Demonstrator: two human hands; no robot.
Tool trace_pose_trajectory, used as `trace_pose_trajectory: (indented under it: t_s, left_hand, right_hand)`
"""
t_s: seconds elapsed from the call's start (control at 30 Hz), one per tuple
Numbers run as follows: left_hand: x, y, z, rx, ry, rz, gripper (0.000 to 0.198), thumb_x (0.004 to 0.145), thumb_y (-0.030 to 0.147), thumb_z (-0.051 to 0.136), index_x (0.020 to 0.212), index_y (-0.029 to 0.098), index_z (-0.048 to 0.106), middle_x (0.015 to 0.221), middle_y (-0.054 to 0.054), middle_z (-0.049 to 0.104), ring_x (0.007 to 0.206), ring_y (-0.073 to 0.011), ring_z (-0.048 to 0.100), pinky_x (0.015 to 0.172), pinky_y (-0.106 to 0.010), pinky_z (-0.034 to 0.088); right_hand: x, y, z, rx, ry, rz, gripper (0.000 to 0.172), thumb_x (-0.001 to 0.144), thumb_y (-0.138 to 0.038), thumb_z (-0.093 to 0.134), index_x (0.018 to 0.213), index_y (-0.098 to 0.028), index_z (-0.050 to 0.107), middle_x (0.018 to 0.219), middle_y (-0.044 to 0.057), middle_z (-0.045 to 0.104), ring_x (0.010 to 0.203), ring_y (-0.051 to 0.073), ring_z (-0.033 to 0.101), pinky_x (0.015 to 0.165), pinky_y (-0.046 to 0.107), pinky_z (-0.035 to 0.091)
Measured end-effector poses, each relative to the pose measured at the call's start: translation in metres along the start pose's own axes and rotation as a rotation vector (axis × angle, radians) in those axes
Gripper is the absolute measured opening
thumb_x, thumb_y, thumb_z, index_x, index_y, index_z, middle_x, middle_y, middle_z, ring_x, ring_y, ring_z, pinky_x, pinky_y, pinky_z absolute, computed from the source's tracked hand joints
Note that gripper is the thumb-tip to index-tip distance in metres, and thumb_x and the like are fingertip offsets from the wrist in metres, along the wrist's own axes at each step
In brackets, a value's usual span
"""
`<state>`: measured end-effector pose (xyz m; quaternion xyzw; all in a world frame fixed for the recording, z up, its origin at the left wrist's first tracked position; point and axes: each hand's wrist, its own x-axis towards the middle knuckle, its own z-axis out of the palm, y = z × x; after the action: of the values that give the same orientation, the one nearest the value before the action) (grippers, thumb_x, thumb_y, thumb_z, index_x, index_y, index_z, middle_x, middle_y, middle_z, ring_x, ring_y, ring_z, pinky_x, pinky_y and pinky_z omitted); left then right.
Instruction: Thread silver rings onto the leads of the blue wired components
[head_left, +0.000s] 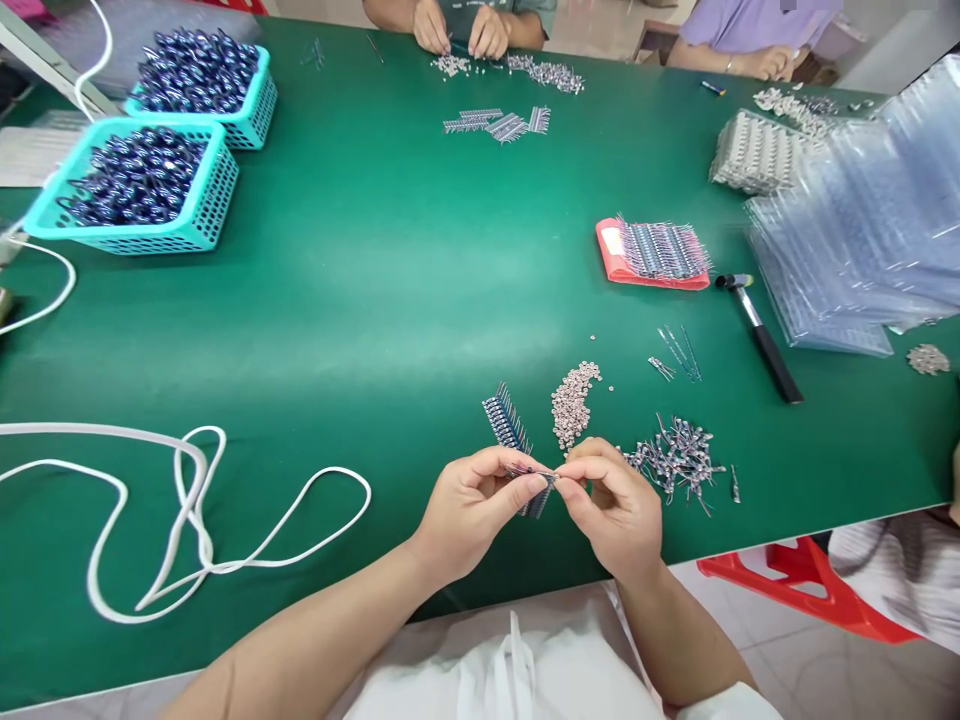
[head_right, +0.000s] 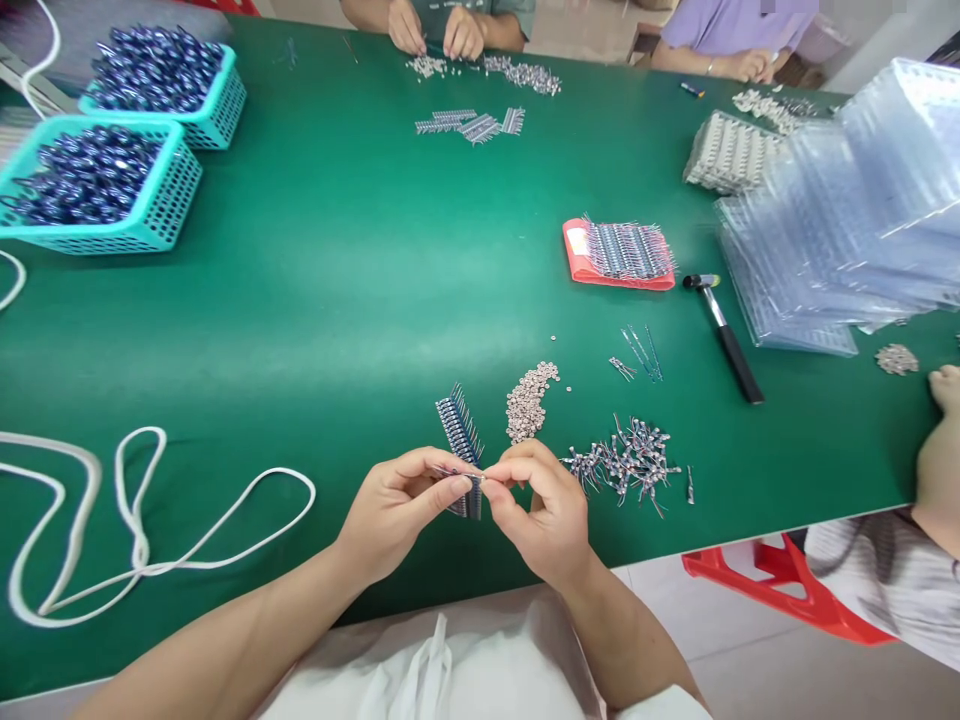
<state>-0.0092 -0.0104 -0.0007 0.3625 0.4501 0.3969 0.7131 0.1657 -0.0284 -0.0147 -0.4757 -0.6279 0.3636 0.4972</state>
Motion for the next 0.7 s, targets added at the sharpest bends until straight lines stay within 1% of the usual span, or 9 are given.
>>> trace_pose_trajectory:
  t_s: [0.33,0.53,0.7]
  left_hand:
    - [0.0009,-0.0036,-0.0009,-0.019,-0.040,0.065,0.010,0.082,0.024,0.077,0.084,0.014,0.075,0.074,-0.003,0.073,0.066,-0.0124,0.068,0.063,-0.022,0.055]
    - [0.0008,-0.0030,-0.0012,0.038,-0.032,0.080,0.008,0.082,0.022,0.075,0.084,0.014,0.076,0.077,-0.005,0.075,0.067,-0.0131,0.068,0.063,-0.022,0.056]
    - [0.0004,-0.0037,-0.0035,0.134,-0.036,0.157,0.009,0.083,0.023,0.074,0.087,0.015,0.078,0.084,-0.007,0.078,0.074,-0.0149,0.070,0.069,-0.023,0.058]
  right_hand:
    - [-0.0016,0.0013,-0.0004,0.025,-0.003,0.026,0.018,0.087,-0.009,0.064,0.094,-0.025,0.069,0.081,0.001,0.060,0.076,0.015,0.059,0.067,0.030,0.047]
    - [-0.0026,0.0016,0.0001,0.040,0.003,0.023,0.019,0.086,-0.009,0.064,0.094,-0.025,0.069,0.082,0.001,0.061,0.077,0.015,0.059,0.068,0.030,0.047]
    - [-0.0024,0.0023,0.0001,0.047,-0.007,0.044,0.019,0.087,-0.009,0.064,0.094,-0.026,0.068,0.081,0.000,0.060,0.076,0.015,0.057,0.068,0.030,0.045]
